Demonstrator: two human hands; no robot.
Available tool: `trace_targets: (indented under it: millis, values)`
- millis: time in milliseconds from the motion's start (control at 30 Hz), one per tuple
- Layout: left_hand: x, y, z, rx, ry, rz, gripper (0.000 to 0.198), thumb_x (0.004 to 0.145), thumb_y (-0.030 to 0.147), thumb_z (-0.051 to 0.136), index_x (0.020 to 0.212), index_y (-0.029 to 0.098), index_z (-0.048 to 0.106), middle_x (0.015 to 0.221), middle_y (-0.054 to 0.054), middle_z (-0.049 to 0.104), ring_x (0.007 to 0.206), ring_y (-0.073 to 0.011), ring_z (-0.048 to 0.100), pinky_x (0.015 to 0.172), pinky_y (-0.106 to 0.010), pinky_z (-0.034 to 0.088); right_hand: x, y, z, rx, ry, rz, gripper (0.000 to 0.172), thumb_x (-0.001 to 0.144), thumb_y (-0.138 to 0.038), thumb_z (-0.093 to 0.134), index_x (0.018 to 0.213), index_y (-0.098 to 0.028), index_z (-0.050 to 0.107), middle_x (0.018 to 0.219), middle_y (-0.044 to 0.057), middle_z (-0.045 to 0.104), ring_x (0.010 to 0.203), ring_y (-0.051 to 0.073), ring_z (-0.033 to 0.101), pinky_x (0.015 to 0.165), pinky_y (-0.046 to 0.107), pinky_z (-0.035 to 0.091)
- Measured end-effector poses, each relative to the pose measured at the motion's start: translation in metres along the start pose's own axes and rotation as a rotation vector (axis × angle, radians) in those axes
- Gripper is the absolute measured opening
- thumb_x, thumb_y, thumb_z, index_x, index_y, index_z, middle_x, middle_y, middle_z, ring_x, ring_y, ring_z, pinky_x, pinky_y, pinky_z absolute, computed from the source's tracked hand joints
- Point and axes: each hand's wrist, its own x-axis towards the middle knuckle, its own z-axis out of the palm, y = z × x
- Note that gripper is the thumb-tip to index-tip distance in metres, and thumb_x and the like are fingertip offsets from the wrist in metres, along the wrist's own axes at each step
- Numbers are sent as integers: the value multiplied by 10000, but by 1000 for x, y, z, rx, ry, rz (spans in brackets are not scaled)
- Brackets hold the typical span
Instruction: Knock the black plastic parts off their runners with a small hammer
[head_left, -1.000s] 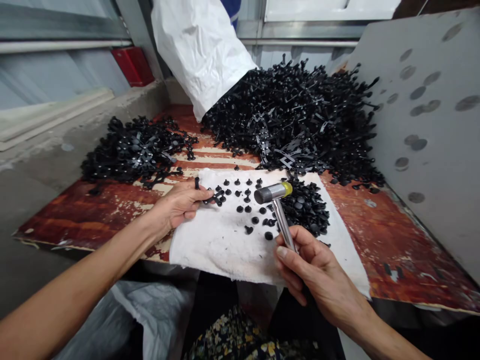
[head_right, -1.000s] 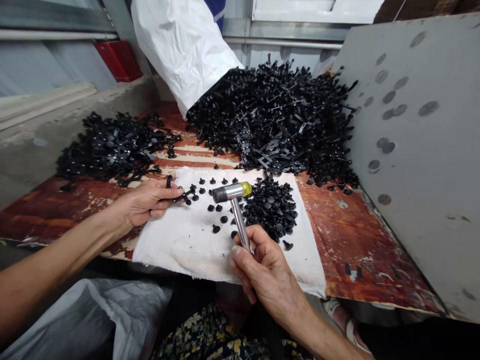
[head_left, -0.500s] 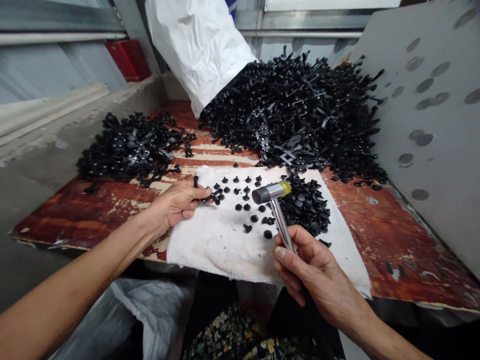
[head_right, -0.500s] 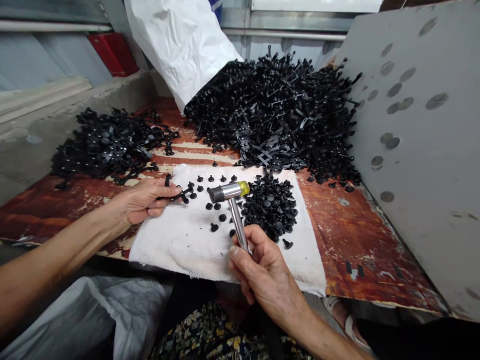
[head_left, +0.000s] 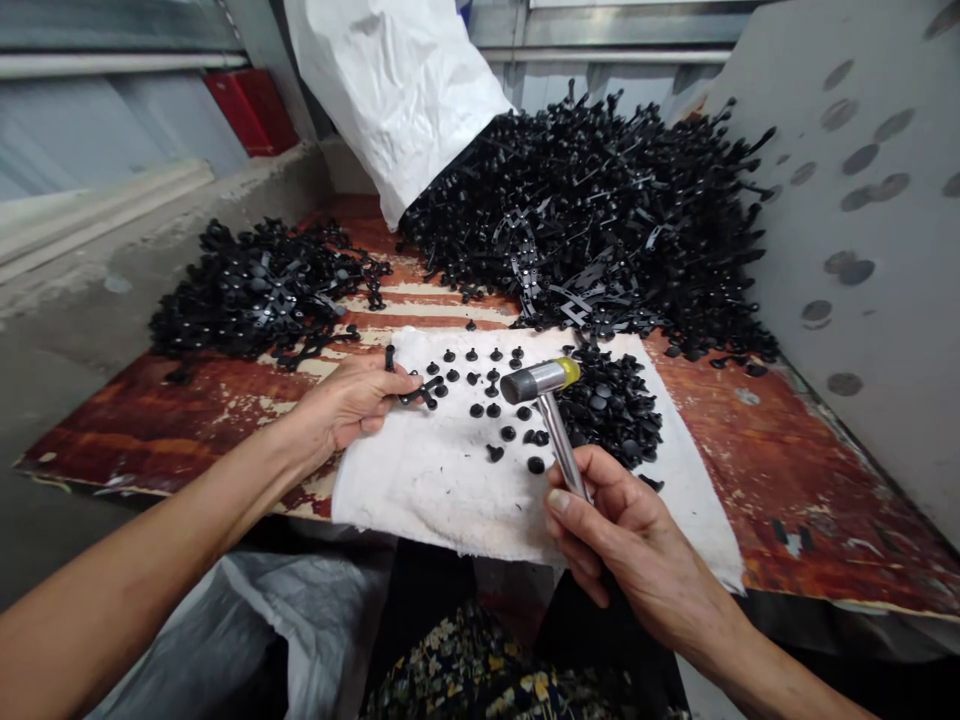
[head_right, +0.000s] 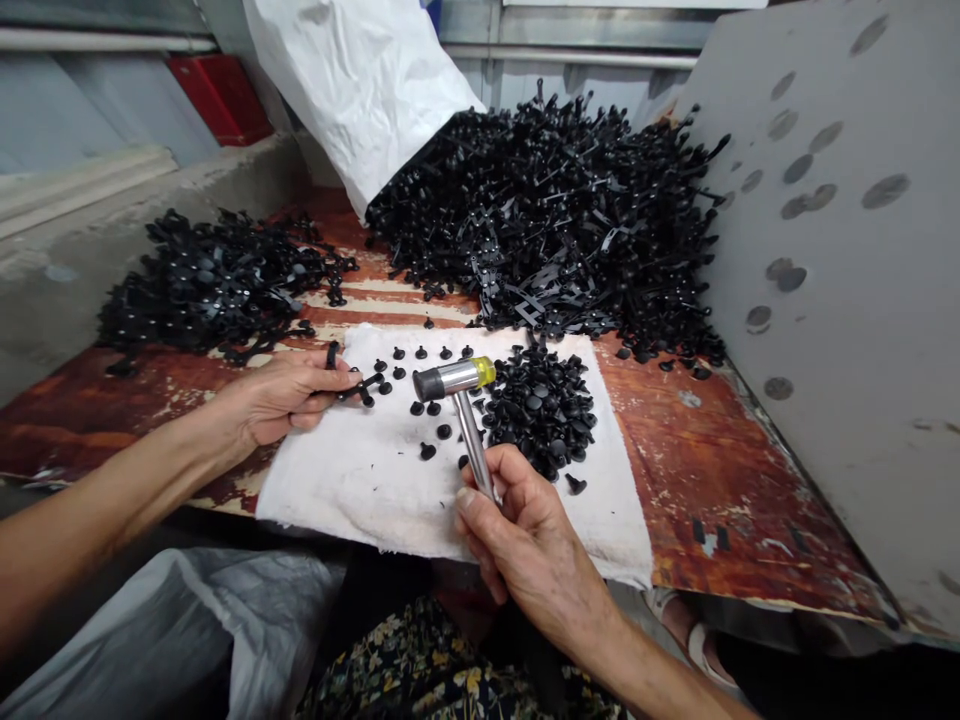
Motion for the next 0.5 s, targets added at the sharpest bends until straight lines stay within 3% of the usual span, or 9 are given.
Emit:
trace_targets:
  millis: [233,500]
  values:
    - [0,4,1,-53,21,-30,273,752,-10,673,638,151,485,444,57,505,263,0,258,257,-98,139,1,0,0,6,2,7,348,810,-500,675,894,-220,486,591,-100,480,364,20,332,308,118,310]
    - [0,2,1,-72,2,-32,266,716,-12,702,646,147,501,481,22,576,259,3,270,265,-105,140,0,-2,0,9,9,12,330,811,-489,679,885,-222,499,583,-103,469,362,24,329,310,121,302]
